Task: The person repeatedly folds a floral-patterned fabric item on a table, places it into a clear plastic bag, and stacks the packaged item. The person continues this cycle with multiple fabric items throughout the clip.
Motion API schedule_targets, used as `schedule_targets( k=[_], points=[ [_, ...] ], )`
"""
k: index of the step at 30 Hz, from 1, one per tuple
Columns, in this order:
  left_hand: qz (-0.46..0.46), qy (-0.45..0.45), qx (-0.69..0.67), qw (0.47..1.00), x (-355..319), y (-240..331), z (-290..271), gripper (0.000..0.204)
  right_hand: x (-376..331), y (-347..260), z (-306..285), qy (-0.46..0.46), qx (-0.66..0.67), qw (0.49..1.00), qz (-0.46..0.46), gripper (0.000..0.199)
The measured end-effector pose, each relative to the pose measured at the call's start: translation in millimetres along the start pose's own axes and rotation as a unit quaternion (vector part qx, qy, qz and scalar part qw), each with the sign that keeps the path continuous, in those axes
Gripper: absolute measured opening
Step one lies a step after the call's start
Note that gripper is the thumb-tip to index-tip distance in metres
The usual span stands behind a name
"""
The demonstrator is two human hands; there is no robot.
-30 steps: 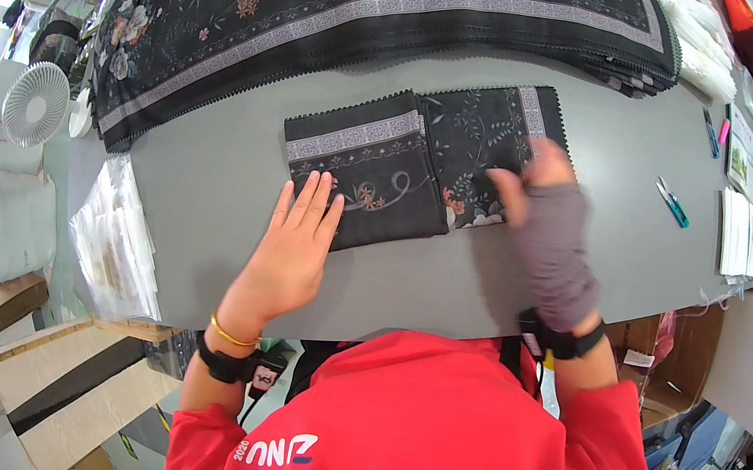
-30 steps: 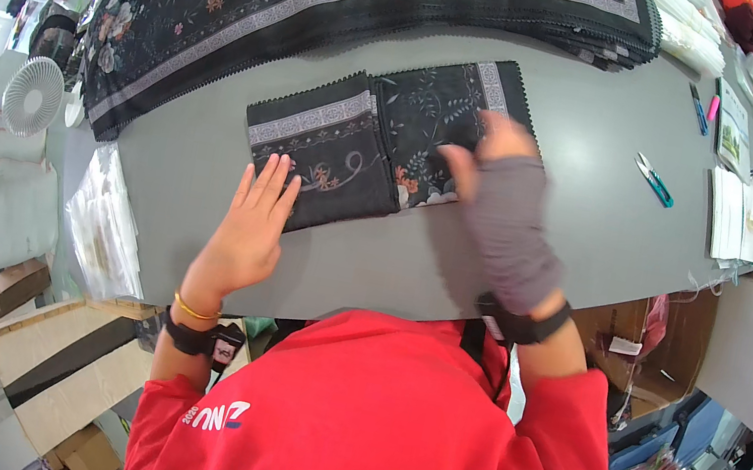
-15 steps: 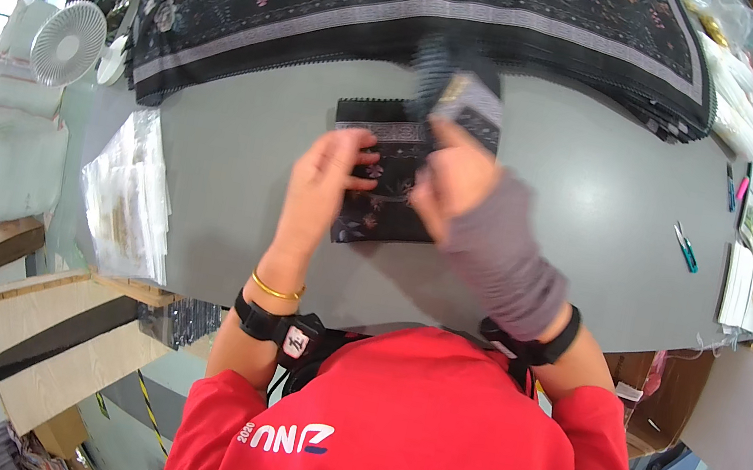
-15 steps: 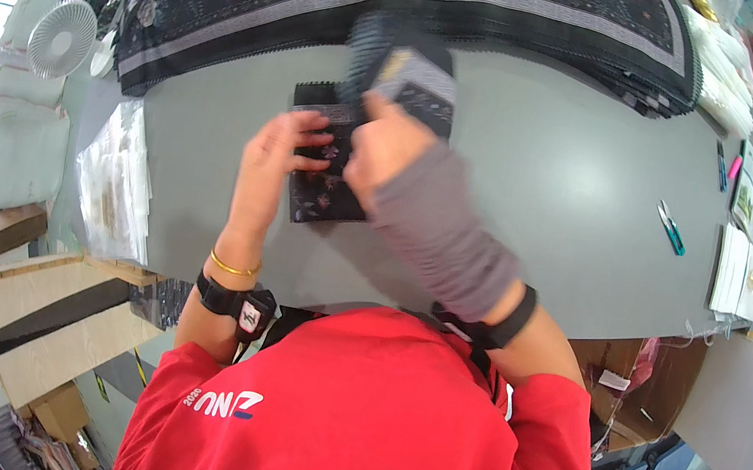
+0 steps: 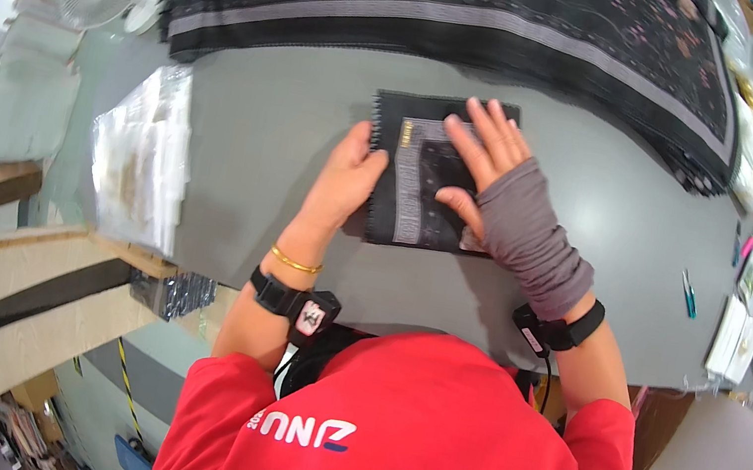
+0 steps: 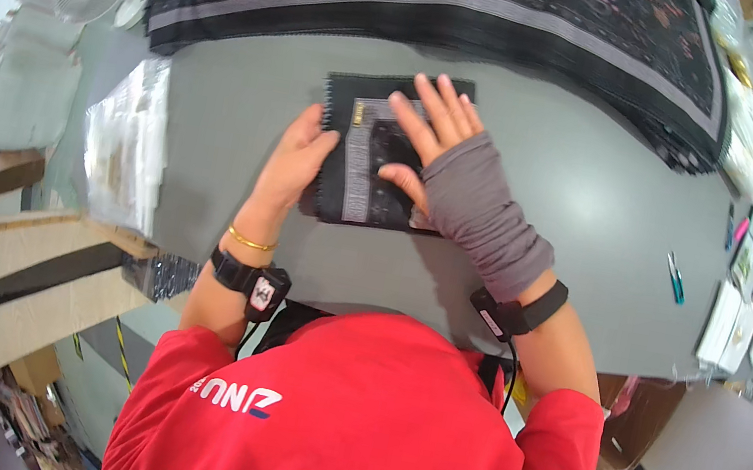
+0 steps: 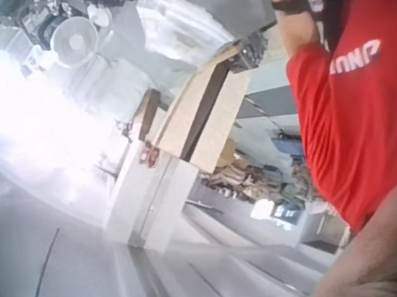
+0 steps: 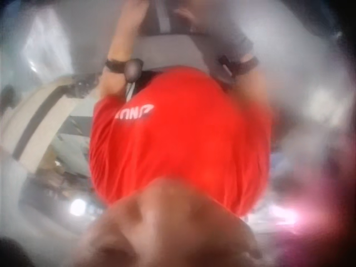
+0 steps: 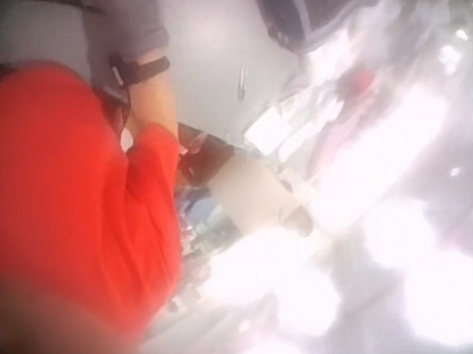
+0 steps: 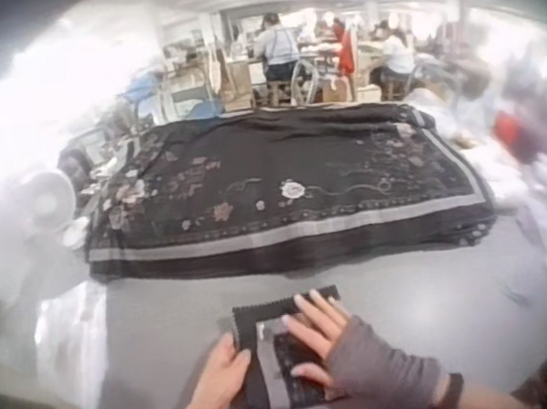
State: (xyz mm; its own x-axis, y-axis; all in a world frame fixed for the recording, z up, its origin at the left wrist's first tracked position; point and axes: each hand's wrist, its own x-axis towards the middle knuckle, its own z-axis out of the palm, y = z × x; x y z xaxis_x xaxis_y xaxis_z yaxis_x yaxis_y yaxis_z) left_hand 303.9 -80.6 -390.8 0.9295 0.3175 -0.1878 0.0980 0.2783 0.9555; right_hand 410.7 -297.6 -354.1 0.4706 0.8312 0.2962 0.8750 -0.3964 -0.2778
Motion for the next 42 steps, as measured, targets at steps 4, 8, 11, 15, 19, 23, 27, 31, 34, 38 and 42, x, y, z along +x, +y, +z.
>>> schedule_targets(
  k=[4, 8, 11, 15, 19, 23, 27, 31, 34, 38, 42],
  points=[
    [-0.022, 0.042, 0.183, 0.982, -17.7, 21.1, -29.2, 0.037, 8.6, -21.2, 21.9, -0.103, -0.047, 0.993, -0.038, 0.085],
    [0.164, 0.321, 0.432, 0.827, -55.7, 50.9, -130.9, 0.021, -14.7, -12.8, 17.3, -0.103, -0.061, 0.993, -0.007, 0.088],
    [0.144, 0.407, 0.574, 0.696, -95.2, 59.9, -216.7, 0.025, -35.1, -1.5, 11.7, -0.105, -0.093, 0.99, 0.035, 0.09],
    [0.09, 0.383, 0.551, 0.736, -116.8, 33.4, -282.2, 0.026, -42.4, 3.0, 9.0, -0.107, -0.111, 0.986, 0.059, 0.089],
    [0.121, 0.318, 0.441, 0.831, -130.0, 24.2, -332.9, 0.023, -35.3, -0.3, -5.8, -0.106, -0.065, 0.989, 0.078, 0.082],
    [-0.018, 0.346, 0.358, 0.867, -138.3, 54.1, -329.2, 0.018, -14.7, -31.3, -31.7, 0.027, 0.02, 0.999, -0.02, 0.05],
    [0.137, 0.195, 0.548, 0.802, -121.8, 96.5, -207.6, 0.017, 26.7, -90.6, -46.3, 0.157, 0.068, 0.961, -0.216, 0.03],
    [0.144, -0.069, 0.383, 0.91, -128.6, 117.3, -65.3, 0.01, 39.8, -140.2, -35.5, 0.022, 0.095, 0.963, -0.252, 0.024],
    [0.079, -0.148, 0.35, 0.922, -138.7, 122.8, -21.8, 0.008, 17.7, -131.5, -27.0, -0.009, 0.206, 0.96, -0.19, 0.023],
    [0.003, -0.168, 0.27, 0.948, -128.6, 94.1, -14.3, 0.005, -19.7, -103.6, -29.9, -0.021, 0.263, 0.942, -0.208, 0.026],
    [-0.004, -0.158, 0.318, 0.935, -124.7, 86.5, -17.9, 0.006, -59.0, -70.5, -50.8, -0.078, 0.204, 0.962, -0.165, 0.021]
  ],
)
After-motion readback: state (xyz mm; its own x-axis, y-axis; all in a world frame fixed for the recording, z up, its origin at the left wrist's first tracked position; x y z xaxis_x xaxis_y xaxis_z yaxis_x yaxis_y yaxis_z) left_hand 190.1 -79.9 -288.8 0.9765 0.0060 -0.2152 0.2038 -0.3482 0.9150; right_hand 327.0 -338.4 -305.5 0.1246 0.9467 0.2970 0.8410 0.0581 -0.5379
